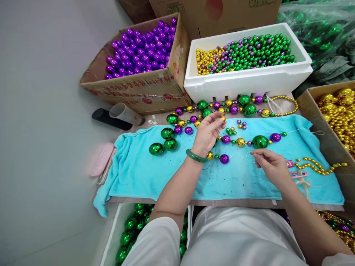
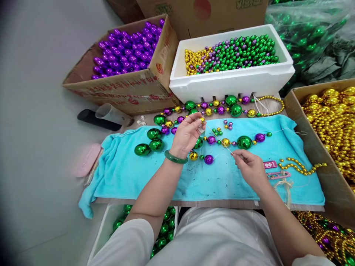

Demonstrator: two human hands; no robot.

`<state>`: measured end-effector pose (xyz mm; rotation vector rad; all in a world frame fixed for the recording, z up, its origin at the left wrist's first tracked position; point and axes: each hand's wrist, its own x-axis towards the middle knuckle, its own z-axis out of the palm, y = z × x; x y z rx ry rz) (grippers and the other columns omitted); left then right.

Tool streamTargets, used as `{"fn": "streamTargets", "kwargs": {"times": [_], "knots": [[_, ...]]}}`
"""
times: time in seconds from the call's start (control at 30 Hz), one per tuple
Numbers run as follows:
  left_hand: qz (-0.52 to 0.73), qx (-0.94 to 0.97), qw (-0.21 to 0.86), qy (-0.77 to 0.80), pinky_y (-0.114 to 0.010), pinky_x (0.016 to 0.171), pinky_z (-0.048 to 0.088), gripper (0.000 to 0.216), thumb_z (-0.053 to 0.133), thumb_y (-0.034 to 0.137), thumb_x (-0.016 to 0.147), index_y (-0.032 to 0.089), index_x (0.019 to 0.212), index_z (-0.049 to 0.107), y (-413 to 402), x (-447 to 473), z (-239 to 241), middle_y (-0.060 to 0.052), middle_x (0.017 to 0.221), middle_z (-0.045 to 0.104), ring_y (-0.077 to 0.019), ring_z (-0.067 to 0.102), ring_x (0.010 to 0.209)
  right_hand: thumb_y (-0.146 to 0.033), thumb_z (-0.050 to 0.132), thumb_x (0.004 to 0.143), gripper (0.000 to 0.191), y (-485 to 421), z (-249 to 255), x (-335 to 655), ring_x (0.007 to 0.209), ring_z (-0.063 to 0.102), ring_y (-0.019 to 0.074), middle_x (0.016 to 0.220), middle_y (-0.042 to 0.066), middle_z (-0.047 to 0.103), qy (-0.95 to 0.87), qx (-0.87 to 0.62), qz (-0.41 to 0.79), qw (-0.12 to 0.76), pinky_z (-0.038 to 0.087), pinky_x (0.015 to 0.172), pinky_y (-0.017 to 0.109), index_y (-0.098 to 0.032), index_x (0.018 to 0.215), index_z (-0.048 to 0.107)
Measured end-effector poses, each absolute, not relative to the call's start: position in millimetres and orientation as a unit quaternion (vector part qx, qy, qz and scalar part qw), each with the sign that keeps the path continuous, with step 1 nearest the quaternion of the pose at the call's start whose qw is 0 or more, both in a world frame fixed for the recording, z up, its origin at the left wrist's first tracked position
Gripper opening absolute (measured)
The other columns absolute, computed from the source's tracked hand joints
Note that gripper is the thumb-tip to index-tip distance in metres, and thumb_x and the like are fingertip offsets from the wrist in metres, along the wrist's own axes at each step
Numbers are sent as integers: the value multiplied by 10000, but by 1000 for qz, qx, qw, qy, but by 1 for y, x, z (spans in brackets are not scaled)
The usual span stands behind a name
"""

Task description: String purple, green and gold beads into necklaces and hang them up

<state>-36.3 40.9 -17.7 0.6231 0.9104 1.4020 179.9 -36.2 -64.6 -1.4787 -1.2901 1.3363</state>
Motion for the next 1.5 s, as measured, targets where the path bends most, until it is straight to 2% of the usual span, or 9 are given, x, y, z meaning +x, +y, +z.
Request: {"fn": "streamTargets", "kwargs": {"times": [0.5,0.67,0.73,0.83,1.03,1.13,1.27,1.37,1.5], "knots": [[559,365,590,455,-247,772,487,374,732,113,674,218,1025,656,21,-43,2,-32,931,631,-143,603,875,-363,618,784,215,-32,-51,166,538,501,103,581,-19,542,-514,-532,533,410,424,536,250,-163,846,665],[521,486,262,651,-283,835,458,169,653,239,771,198,934,671,10,-132,-1,-41,946,632,-168,577,910,-371,650,762,208,-37,-47,168,533,507,106,580,-16,549,-502,-529,533,429,426,515,244,-173,828,653],[423,521,118,732,-318,898,429,156,618,245,788,191,927,665,-2,-170,-7,-51,949,624,-190,562,941,-374,662,756,208,-41,-49,172,536,510,106,588,-12,554,-500,-541,530,421,420,505,237,-178,822,653],[248,522,39,815,-368,912,416,207,585,311,812,182,960,649,-25,-200,-22,-89,981,603,-235,567,951,-381,673,757,211,-44,-56,175,549,518,105,613,-6,560,-501,-555,530,401,410,491,225,-187,840,662],[165,508,107,838,-431,926,412,474,692,400,715,164,1110,577,-40,-185,-54,-160,1105,558,-319,546,1047,-398,663,770,217,-45,-60,159,559,521,111,611,-5,554,-537,-525,536,386,423,505,227,-195,847,665],[321,448,187,813,-426,941,417,432,722,300,669,191,1057,564,-38,-174,-57,-120,1082,566,-286,541,1057,-402,642,785,224,-50,-61,147,555,515,118,594,-3,548,-576,-499,533,367,434,520,241,-188,841,670],[592,230,455,624,-363,799,505,353,669,248,678,211,1004,539,-41,-153,-48,-23,906,597,-179,612,835,-424,611,798,270,-62,-66,131,535,495,122,580,-3,539,-609,-479,553,306,424,509,251,-173,868,678],[661,109,558,490,-332,761,521,231,658,198,667,186,865,540,-44,-133,-40,1,802,611,-145,625,753,-447,583,808,308,-70,-71,121,538,495,126,584,-1,539,-621,-476,558,276,418,513,255,-164,881,681],[688,55,572,443,-332,780,527,180,671,178,687,178,788,522,-45,-110,-33,4,796,625,-138,633,778,-450,549,831,312,-74,-76,118,523,471,120,566,-11,511,-641,-475,549,248,391,510,249,-170,869,682]]}}
